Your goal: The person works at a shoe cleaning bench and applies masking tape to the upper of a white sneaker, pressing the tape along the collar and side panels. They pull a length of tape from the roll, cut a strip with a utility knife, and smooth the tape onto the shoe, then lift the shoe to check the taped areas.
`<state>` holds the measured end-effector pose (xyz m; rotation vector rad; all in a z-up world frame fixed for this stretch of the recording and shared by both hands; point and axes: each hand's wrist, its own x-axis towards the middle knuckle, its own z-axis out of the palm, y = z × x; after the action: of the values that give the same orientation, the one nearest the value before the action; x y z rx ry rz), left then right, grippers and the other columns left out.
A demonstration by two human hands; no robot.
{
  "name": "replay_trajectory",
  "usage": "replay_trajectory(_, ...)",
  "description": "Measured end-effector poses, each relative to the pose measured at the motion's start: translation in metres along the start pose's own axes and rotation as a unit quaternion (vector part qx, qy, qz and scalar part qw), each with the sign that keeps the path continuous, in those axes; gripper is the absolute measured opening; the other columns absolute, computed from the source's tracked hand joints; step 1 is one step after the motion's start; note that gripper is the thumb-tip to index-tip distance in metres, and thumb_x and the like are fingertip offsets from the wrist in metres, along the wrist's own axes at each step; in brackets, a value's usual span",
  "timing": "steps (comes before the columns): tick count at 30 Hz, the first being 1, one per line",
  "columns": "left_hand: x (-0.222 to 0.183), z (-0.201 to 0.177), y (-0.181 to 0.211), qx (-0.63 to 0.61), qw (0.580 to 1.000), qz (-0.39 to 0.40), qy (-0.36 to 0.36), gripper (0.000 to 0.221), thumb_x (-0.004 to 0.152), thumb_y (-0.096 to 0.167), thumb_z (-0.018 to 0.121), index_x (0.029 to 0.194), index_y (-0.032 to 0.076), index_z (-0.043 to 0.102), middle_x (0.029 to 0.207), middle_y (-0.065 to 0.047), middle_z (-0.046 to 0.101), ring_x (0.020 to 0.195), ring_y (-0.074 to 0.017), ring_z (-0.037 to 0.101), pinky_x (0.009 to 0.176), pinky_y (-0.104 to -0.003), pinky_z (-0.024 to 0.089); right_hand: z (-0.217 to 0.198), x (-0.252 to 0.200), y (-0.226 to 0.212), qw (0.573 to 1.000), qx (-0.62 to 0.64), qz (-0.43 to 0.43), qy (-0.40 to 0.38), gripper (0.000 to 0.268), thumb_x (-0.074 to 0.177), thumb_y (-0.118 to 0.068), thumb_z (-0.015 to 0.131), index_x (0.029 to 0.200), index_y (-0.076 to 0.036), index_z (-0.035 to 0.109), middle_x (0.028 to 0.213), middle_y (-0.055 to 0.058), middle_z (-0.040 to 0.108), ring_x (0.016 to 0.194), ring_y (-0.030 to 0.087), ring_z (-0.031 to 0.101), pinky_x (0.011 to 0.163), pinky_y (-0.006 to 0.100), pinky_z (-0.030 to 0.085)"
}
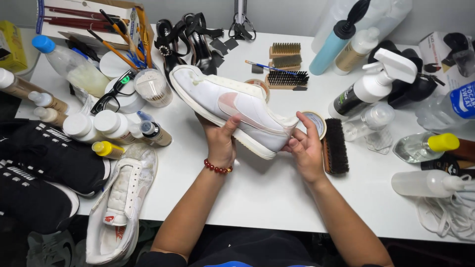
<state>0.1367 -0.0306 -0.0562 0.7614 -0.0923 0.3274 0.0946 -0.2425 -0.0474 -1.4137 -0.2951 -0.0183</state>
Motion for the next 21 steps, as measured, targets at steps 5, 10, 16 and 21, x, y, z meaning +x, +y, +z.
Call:
replay_trajectory(5,-0.002,-0.013,-0.011,0.089,0.995,0.043,-0.006,0.107,0.081,0.027,0.091,0.159,0.008,0.021,0.154,-0.01,0.04,0.143,-0.0239,0.041,0.124,-0.039,0.034,0.001,-0.004,0.024,0.999,-0.018,0.043,0.014,0.09,0.099,-0.051,0.059,0.161,-0.004,0.014,0.142,0.023,0.056,0.116,0.025,0.066,0.094,0.039,0.058)
replay_trajectory(10,0.003,-0.022,-0.012,0.108,0.993,0.044,-0.018,0.105,0.081,0.029,0.091,0.157,0.005,0.021,0.15,-0.01,0.042,0.141,-0.0238,0.043,0.123,-0.04,0.037,0.01,-0.005,0.02,0.998,-0.013,0.067,-0.018,0.092,0.097,-0.059,0.053,0.16,-0.005,0.013,0.141,0.024,0.056,0.115,0.028,0.067,0.092,0.042,0.059)
replay_trajectory(16,0.009,-0.032,-0.006,-0.068,0.993,-0.092,-0.034,0.1,0.086,0.048,0.085,0.153,-0.007,0.036,0.143,-0.016,0.051,0.134,-0.0268,0.052,0.119,-0.042,0.041,0.003,-0.009,0.024,0.997,0.0,0.067,-0.027,0.097,0.096,-0.072,0.04,0.161,-0.005,0.015,0.138,0.024,0.057,0.119,0.03,0.064,0.097,0.045,0.055)
replay_trajectory(21,0.017,0.006,0.05,-0.362,0.807,-0.34,-0.319,0.101,0.074,0.072,0.066,0.138,-0.003,0.044,0.129,-0.02,0.062,0.102,-0.031,0.069,0.082,-0.041,0.06,-0.001,-0.013,0.031,0.994,0.085,0.048,-0.04,0.092,0.1,-0.074,0.03,0.158,-0.003,0.029,0.129,0.024,0.064,0.103,0.028,0.068,0.086,0.041,0.057)
